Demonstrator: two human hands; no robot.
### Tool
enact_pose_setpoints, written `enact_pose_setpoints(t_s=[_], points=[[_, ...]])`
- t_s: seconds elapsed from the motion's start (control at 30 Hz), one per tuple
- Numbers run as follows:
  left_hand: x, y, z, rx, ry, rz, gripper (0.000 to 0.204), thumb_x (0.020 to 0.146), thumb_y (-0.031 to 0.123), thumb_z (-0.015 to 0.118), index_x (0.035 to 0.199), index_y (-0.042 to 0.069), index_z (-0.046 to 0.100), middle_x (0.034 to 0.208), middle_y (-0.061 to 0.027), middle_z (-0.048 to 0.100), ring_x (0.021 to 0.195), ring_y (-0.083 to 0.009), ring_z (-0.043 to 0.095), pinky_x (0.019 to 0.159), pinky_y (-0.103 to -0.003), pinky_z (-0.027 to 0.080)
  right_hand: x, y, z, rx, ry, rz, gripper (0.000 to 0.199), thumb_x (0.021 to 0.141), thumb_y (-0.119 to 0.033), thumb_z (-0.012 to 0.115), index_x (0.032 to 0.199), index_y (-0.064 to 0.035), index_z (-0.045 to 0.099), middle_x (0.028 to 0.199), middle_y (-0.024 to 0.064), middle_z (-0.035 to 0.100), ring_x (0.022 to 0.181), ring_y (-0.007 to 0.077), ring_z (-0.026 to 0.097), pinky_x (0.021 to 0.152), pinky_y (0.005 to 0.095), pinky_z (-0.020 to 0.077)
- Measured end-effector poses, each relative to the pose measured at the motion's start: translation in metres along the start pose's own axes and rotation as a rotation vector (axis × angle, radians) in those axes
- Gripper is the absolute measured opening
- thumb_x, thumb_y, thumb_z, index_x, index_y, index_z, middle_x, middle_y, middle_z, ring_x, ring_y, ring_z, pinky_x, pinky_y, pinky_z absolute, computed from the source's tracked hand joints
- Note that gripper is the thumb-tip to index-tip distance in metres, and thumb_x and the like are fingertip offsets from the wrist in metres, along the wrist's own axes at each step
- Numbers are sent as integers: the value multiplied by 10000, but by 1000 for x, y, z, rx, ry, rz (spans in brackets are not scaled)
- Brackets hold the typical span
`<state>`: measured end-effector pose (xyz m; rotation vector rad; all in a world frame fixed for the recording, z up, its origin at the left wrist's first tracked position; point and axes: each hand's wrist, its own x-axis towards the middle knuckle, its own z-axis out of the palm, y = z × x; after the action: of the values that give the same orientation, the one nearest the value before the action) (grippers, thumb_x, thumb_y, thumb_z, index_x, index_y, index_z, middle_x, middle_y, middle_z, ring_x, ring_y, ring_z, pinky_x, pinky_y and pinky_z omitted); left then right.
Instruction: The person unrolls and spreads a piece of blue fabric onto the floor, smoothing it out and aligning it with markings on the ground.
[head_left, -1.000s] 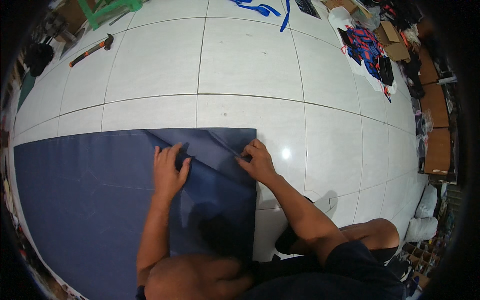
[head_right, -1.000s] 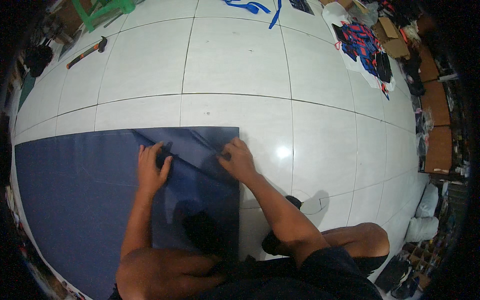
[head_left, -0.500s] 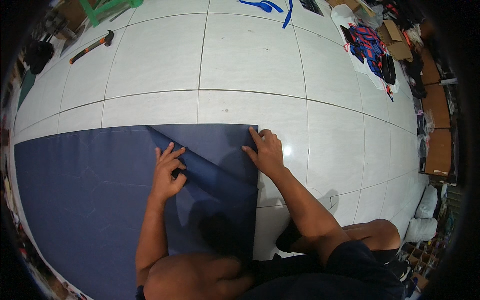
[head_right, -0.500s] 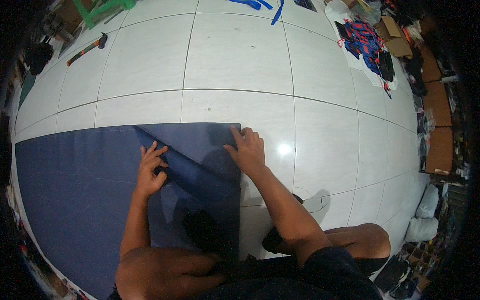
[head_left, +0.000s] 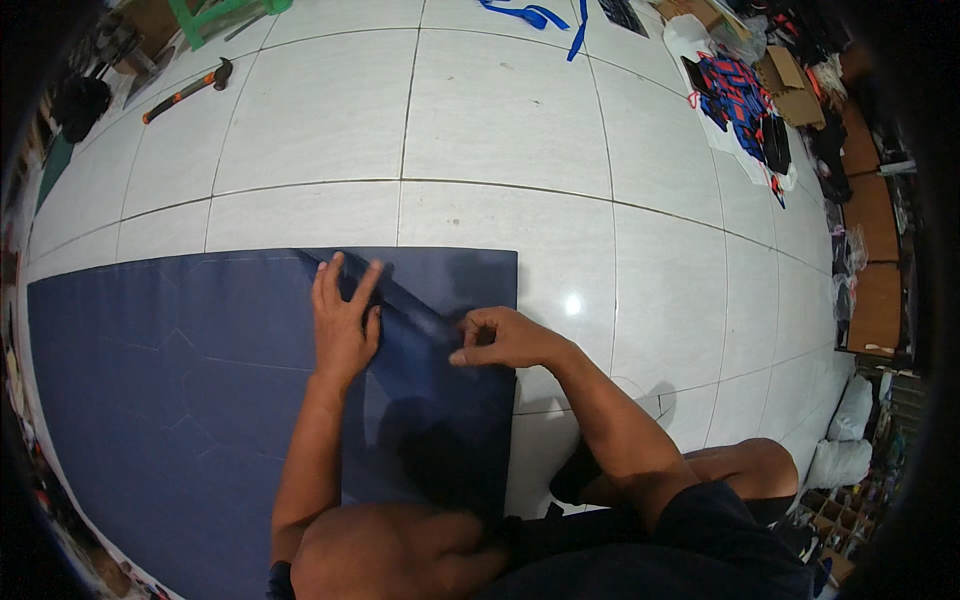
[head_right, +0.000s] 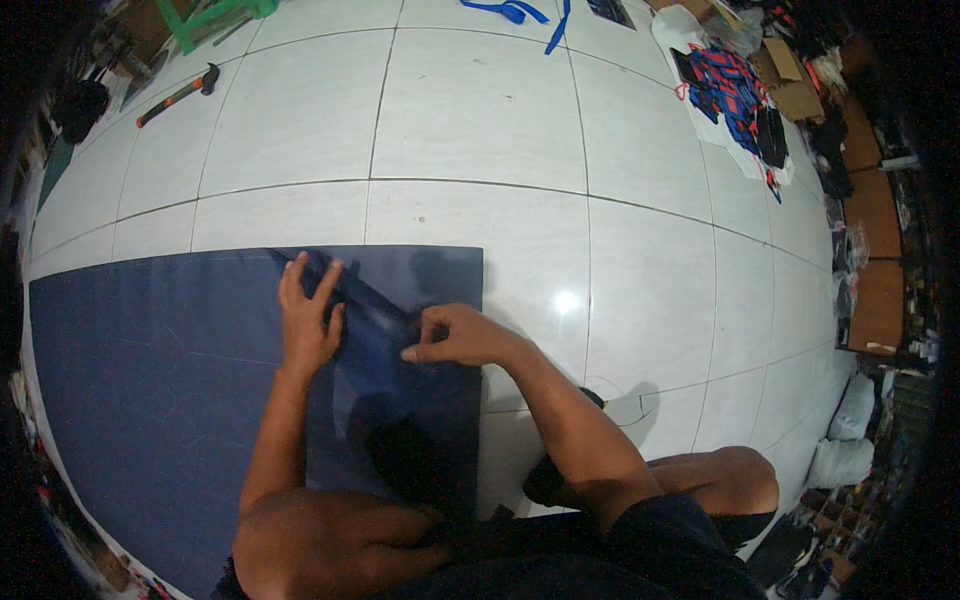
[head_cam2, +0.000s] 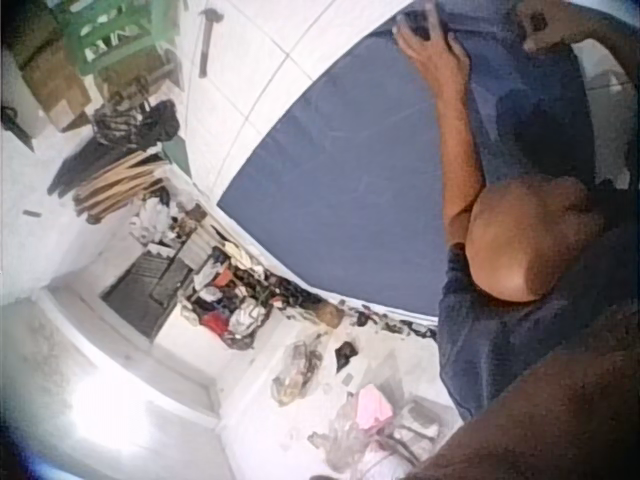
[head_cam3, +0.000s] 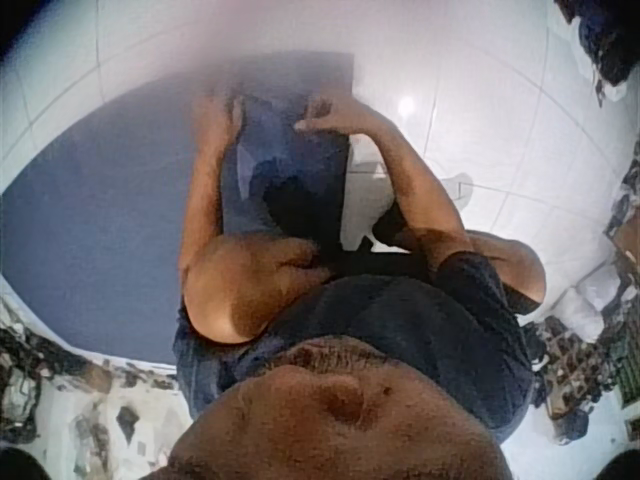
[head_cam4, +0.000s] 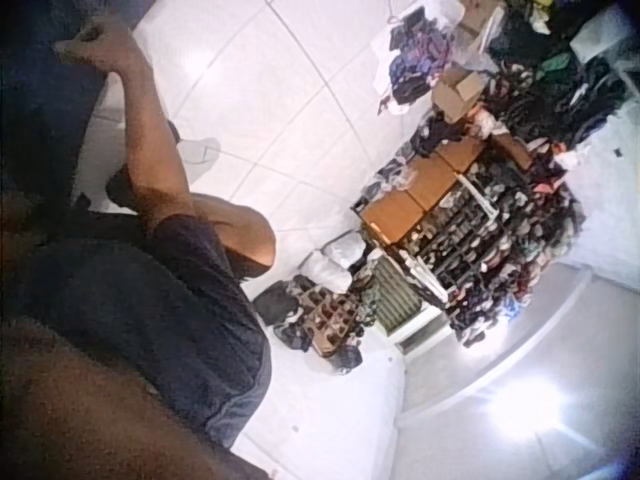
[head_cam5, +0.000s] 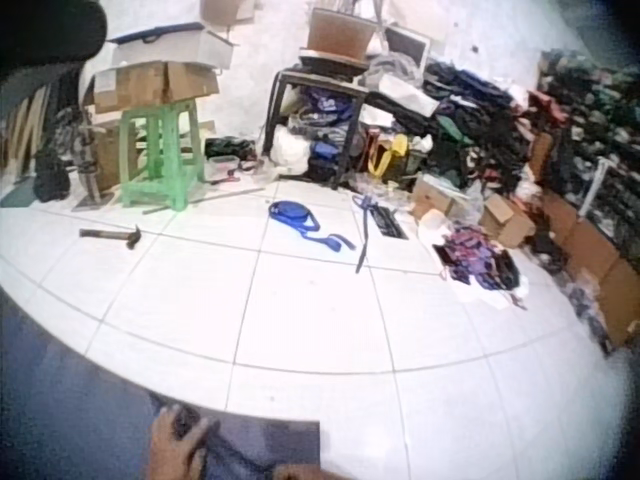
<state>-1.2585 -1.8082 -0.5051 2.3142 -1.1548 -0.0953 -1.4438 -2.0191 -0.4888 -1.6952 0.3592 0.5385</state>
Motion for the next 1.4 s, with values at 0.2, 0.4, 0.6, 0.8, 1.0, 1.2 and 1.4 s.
enact_pose_setpoints(t_s=[0.2,0.4,0.6,0.8,1.0,1.2,1.4], points=[[-19,-31,-7,-196,-118,114,178,714,85,668,876,59,737,1355,-166,609,1396,-431,411,1202,-597,199,10,13,-3,-228,600,71,404,900,-390,751,1078,-39,661,917,143,648,818,269,617,732,370,491],[-25,-27,-20,-273,-115,70,149,802,154,688,906,49,708,1173,-163,691,1223,-409,553,1195,-593,205,9,58,7,-794,929,-137,479,795,-209,811,1242,-95,683,993,128,600,870,295,574,748,410,475],[-5,-8,-9,-43,-131,-87,391,880,157,712,1259,99,633,1244,-150,631,1205,-384,542,1161,-529,307,12,47,18,-486,797,-307,229,765,-151,824,908,-55,673,942,134,600,899,319,593,799,426,488],[2,3,-6,5,12,74,480,773,10,722,1237,122,674,1430,-132,516,1323,-391,488,1164,-539,327,1,-7,7,2,137,-28,303,806,-173,842,903,-81,570,902,36,571,906,150,534,797,339,447],[-16,-27,-4,-204,-129,74,341,688,-47,676,990,95,749,1288,-89,641,1355,-355,498,1196,-576,268,7,2,14,71,154,-15,568,805,-292,862,1190,-54,518,1174,120,604,1106,260,611,969,414,485],[-18,-33,-23,-271,-225,86,326,668,-26,592,940,74,743,1214,-114,700,1357,-338,516,1223,-622,108,5,-7,-7,402,290,66,495,853,-343,820,1163,-38,584,1183,134,607,1090,243,596,958,414,483],[-19,-30,-23,-292,-193,79,156,785,64,643,915,38,727,1171,-152,707,1315,-326,551,1209,-603,174,4,39,-1,-863,985,-84,504,815,-308,805,1226,-49,668,1023,105,629,933,284,580,806,413,453]])
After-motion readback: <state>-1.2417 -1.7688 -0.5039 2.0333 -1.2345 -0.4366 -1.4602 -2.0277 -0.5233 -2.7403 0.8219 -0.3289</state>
